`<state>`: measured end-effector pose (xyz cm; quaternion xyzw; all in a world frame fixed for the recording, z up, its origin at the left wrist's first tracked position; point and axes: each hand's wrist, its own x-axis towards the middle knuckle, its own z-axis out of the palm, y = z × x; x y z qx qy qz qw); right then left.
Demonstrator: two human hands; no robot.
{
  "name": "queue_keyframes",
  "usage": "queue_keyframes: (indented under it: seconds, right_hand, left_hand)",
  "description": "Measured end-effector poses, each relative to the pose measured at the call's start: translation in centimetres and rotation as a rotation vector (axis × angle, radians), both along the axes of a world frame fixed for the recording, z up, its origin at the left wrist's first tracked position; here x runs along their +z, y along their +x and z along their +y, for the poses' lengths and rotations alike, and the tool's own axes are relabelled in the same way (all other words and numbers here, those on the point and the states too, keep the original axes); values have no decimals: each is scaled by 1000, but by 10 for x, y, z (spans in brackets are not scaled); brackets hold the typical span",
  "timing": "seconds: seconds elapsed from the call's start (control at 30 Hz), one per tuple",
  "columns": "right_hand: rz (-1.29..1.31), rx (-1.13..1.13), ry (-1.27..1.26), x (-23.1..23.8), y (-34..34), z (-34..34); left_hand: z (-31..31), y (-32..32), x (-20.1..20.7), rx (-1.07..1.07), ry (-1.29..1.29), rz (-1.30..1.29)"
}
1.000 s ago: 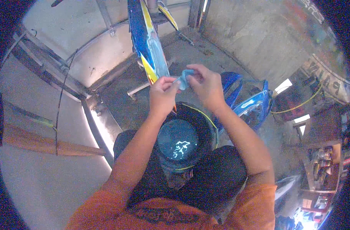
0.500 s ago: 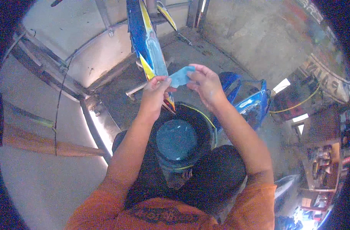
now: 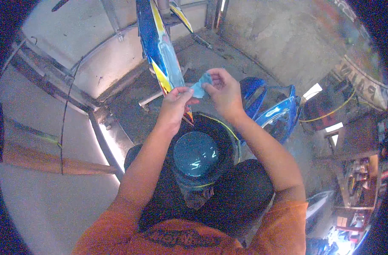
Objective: The person sands a blue motorcycle fairing by hand with a piece of sandpaper, repeatedly dipping the sandpaper into a bucket of water.
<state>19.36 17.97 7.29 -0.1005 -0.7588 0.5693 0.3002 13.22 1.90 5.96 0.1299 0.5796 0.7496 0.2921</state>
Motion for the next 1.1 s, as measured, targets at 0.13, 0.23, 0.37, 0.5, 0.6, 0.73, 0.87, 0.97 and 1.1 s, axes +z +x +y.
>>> queue_keyframes:
  seconds: [0.13,0.23,0.37,0.5,0.6,0.73,0.87,0.97,1.1]
  right_hand:
    - [-11,-49,177,7,3,-12]
    - [25,-44,199,8,3,-14]
    - [35,75,384,15,8,-11]
    - [84,164,372,11,9,-9]
    - [37,175,406,10,9,-8]
    - [16,233,456,20,12,-11]
    - [2,210,564,21,15,-11]
    - [12,260,598,24,14,-10]
    - [-4,187,215,19,9,-15]
  left_hand:
    - [-1,-2,-4,-41,36,-50]
    - [-3,-4,-5,-48,66,-59]
    - [-7,-9,-5,-50,110,-96]
    - [-9,-10,-4,-60,201,-167]
    - [-12,-11,-3,-88,294,-244]
    - [-16,-14,2,-111,309,-240]
    - [-16,-13,8,-103,297,-252]
    - [-16,-14,2,-72,227,-159]
    - [-15,-13,4,-65,224,-185]
